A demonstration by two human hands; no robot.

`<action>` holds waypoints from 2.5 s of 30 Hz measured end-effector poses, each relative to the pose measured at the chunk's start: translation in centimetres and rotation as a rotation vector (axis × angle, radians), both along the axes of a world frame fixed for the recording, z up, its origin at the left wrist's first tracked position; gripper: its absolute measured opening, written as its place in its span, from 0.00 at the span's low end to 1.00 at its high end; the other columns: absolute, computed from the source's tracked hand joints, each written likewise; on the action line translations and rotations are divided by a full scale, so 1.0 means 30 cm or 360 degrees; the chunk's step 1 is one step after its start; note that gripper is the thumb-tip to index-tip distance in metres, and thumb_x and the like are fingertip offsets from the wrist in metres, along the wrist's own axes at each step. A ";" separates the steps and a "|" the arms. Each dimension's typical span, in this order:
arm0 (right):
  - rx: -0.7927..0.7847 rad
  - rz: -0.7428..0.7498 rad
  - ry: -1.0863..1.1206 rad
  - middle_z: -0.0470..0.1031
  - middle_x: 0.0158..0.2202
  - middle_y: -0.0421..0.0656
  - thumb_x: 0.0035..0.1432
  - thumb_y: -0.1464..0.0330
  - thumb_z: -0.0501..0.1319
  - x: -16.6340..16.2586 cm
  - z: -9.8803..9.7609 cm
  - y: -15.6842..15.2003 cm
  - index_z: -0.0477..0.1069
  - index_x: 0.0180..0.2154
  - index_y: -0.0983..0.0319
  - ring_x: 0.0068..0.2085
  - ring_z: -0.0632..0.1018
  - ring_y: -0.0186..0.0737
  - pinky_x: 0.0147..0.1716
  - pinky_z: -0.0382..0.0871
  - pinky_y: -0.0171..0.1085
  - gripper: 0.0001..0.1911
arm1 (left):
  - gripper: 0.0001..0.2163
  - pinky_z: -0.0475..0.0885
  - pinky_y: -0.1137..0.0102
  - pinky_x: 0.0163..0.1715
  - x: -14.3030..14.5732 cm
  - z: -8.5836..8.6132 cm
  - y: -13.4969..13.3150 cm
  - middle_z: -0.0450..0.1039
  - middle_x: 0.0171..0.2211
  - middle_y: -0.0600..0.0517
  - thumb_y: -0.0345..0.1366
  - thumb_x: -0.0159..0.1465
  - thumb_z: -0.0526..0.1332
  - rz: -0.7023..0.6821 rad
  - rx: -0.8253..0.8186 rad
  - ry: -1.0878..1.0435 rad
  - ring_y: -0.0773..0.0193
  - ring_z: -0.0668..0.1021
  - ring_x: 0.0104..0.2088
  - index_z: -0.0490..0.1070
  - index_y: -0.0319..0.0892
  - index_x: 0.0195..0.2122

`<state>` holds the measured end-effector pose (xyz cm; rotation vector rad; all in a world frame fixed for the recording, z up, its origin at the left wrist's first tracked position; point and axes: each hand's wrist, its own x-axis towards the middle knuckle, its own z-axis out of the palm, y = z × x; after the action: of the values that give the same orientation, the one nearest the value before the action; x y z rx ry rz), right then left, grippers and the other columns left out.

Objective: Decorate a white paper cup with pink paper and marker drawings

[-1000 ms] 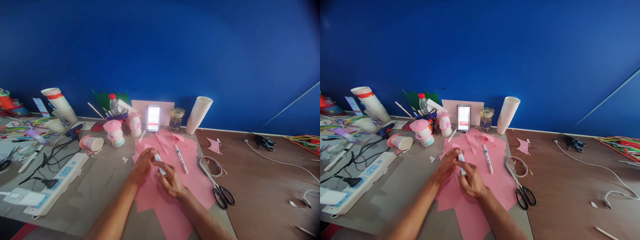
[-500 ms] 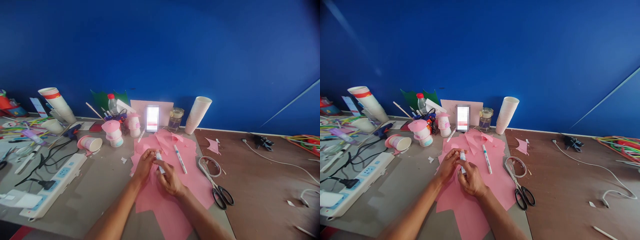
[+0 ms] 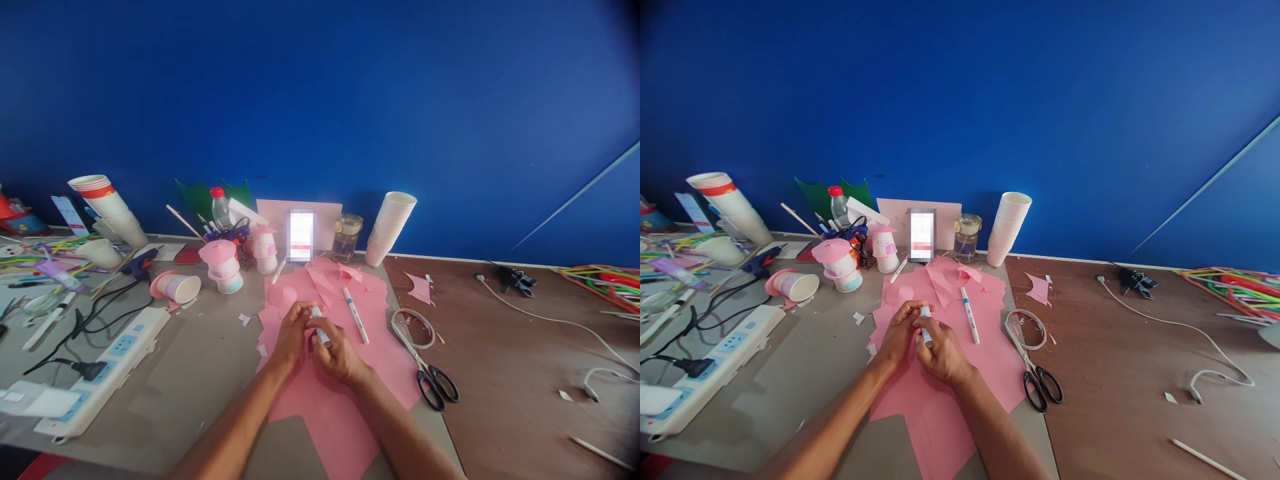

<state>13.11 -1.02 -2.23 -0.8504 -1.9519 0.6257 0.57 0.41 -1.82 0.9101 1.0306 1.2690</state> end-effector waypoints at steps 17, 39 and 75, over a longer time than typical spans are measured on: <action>-0.0115 0.0007 -0.0408 0.75 0.21 0.37 0.58 0.74 0.52 -0.006 0.012 0.007 0.54 0.65 0.62 0.22 0.73 0.39 0.27 0.65 0.34 0.33 | 0.14 0.70 0.74 0.32 -0.071 0.020 0.069 0.73 0.28 0.54 0.40 0.50 0.72 -0.0021 -0.0134 -0.0596 0.70 0.74 0.29 0.75 0.40 0.36; -0.0202 -0.0877 -0.0920 0.70 0.57 0.51 0.58 0.70 0.59 0.030 -0.031 0.079 0.75 0.46 0.61 0.65 0.58 0.65 0.62 0.45 0.66 0.14 | 0.10 0.76 0.64 0.40 -0.132 -0.084 0.123 0.73 0.42 0.45 0.36 0.62 0.59 0.0617 0.0680 0.1030 0.61 0.80 0.38 0.68 0.42 0.44; -0.0694 -0.0446 0.0842 0.78 0.36 0.47 0.56 0.53 0.60 0.192 0.048 0.124 0.78 0.32 0.61 0.31 0.75 0.39 0.34 0.70 0.40 0.18 | 0.13 0.71 0.62 0.46 -0.118 0.040 0.049 0.74 0.28 0.52 0.46 0.61 0.62 -0.0231 0.0246 0.0172 0.63 0.78 0.34 0.75 0.42 0.40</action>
<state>18.86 2.70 -0.79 -1.0689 -1.2120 1.0073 -2.97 1.86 -0.63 1.1621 0.9413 1.1998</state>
